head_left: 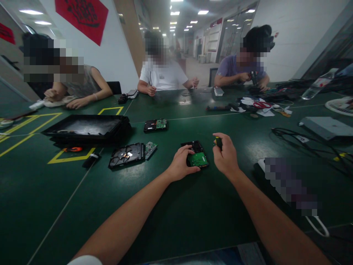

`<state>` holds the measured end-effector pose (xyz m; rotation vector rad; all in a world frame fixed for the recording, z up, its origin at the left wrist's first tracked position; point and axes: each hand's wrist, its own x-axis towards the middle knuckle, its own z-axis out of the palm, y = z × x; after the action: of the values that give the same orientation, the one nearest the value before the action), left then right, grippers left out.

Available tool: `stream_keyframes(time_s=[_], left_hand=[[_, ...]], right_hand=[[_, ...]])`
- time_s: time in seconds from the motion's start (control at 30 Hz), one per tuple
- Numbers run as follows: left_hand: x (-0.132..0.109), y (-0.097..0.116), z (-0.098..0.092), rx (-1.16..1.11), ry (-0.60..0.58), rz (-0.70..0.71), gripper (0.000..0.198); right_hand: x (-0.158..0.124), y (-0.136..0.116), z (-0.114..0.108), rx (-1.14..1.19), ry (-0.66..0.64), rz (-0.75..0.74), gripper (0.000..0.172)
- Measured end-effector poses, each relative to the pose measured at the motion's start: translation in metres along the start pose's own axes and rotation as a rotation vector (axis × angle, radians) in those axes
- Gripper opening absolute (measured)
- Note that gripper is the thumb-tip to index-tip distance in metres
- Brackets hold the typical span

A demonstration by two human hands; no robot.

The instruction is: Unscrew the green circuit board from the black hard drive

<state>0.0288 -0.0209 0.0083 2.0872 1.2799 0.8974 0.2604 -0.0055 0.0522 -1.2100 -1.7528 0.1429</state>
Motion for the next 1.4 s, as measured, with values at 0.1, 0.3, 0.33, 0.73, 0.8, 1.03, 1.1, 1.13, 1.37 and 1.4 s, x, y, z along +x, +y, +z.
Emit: stream_keyframes(time_s=[0.1, 0.3, 0.33, 0.73, 0.8, 1.03, 1.1, 1.13, 1.37, 1.4], left_hand=[[0.0, 0.0, 0.0, 0.0, -0.01, 0.0, 0.065], [0.0, 0.003, 0.0, -0.008, 0.002, 0.007, 0.062], [0.0, 0.004, 0.001, -0.007, 0.002, 0.009, 0.063], [0.0, -0.002, 0.006, -0.038, 0.026, 0.007, 0.066], [0.0, -0.002, 0.006, -0.041, 0.025, 0.009, 0.065], [0.0, 0.0, 0.006, -0.043, 0.026, 0.001, 0.07], [0.0, 0.001, 0.006, -0.045, 0.03, 0.004, 0.069], [-0.001, 0.001, 0.006, -0.048, 0.034, 0.002, 0.068], [-0.001, -0.001, 0.006, -0.057, 0.03, 0.007, 0.067], [-0.001, -0.001, 0.006, -0.057, 0.031, 0.009, 0.067]], right_hand=[[0.0, 0.005, 0.003, -0.044, -0.315, 0.032, 0.041], [-0.009, 0.006, 0.013, -0.129, -0.688, 0.004, 0.031], [-0.009, 0.006, 0.013, -0.132, -0.687, 0.004, 0.031], [-0.004, 0.003, 0.009, -0.071, -0.697, 0.073, 0.027], [-0.005, 0.005, 0.01, -0.065, -0.695, 0.079, 0.027], [-0.005, 0.005, 0.01, -0.073, -0.693, 0.08, 0.026], [-0.004, 0.004, 0.01, -0.077, -0.692, 0.077, 0.027], [-0.004, 0.004, 0.01, -0.08, -0.692, 0.074, 0.027], [-0.007, 0.007, 0.012, -0.085, -0.697, 0.066, 0.026], [-0.008, 0.008, 0.013, -0.078, -0.69, 0.067, 0.027]])
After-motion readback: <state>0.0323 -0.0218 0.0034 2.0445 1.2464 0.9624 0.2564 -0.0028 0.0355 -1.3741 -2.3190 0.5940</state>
